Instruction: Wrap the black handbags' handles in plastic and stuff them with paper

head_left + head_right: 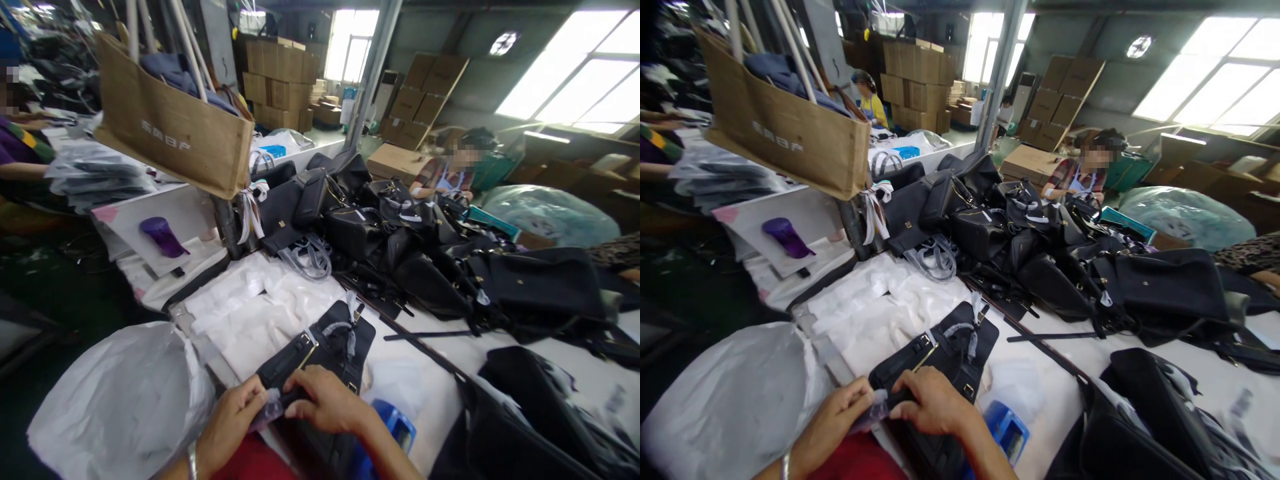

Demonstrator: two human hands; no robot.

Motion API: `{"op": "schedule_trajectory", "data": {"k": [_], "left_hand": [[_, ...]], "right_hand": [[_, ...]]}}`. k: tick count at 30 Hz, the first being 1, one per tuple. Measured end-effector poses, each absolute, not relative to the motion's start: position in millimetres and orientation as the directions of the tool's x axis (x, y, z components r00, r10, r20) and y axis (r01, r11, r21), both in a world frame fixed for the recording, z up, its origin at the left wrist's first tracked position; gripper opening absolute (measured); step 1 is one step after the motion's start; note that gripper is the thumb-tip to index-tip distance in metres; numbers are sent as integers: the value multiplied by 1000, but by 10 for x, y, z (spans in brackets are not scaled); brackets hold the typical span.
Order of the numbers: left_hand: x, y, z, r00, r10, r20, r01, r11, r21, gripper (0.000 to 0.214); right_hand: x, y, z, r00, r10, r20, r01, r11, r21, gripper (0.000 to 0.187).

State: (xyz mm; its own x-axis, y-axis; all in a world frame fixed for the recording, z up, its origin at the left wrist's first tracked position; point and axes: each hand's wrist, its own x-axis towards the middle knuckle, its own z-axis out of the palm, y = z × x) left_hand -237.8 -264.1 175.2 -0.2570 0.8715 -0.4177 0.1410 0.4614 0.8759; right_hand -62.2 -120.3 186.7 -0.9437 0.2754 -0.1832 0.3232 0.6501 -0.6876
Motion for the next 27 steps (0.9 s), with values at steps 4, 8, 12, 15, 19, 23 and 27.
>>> {"op": "schedule_trajectory", "data": {"k": [4,8,12,15,19,23,27], "left_hand": [[-2448,-2583,1674,-269,860,-433,198,490,849,39],[-2441,-2439,1683,-280,849,-447,233,512,827,41],[-2441,-2263,1787,-249,849,-466,269,523,808,40],[-2497,-2164,1835,-242,846,-475,320,532,784,39],[-2547,-2073,1792,-271,837,-476,373,547,749,38],[-2498,-1936,1732,-248,839,-484,372,544,753,37],[-2419,-1721,1721,-229,843,-487,368,538,758,31]], "right_hand": [[-394,-1070,1736,-931,315,-184,360,719,-595,36],[-498,-1055,1656,-945,300,-127,320,783,-533,11],[-636,-977,1726,-962,251,-104,265,783,-563,10],[-565,-831,1794,-951,291,-105,283,683,-674,16],[-430,-639,1799,-907,412,-85,299,489,-819,15],[-545,-608,1736,-873,480,-90,325,432,-842,11],[-768,-685,1697,-859,507,-79,346,459,-818,10]]}}
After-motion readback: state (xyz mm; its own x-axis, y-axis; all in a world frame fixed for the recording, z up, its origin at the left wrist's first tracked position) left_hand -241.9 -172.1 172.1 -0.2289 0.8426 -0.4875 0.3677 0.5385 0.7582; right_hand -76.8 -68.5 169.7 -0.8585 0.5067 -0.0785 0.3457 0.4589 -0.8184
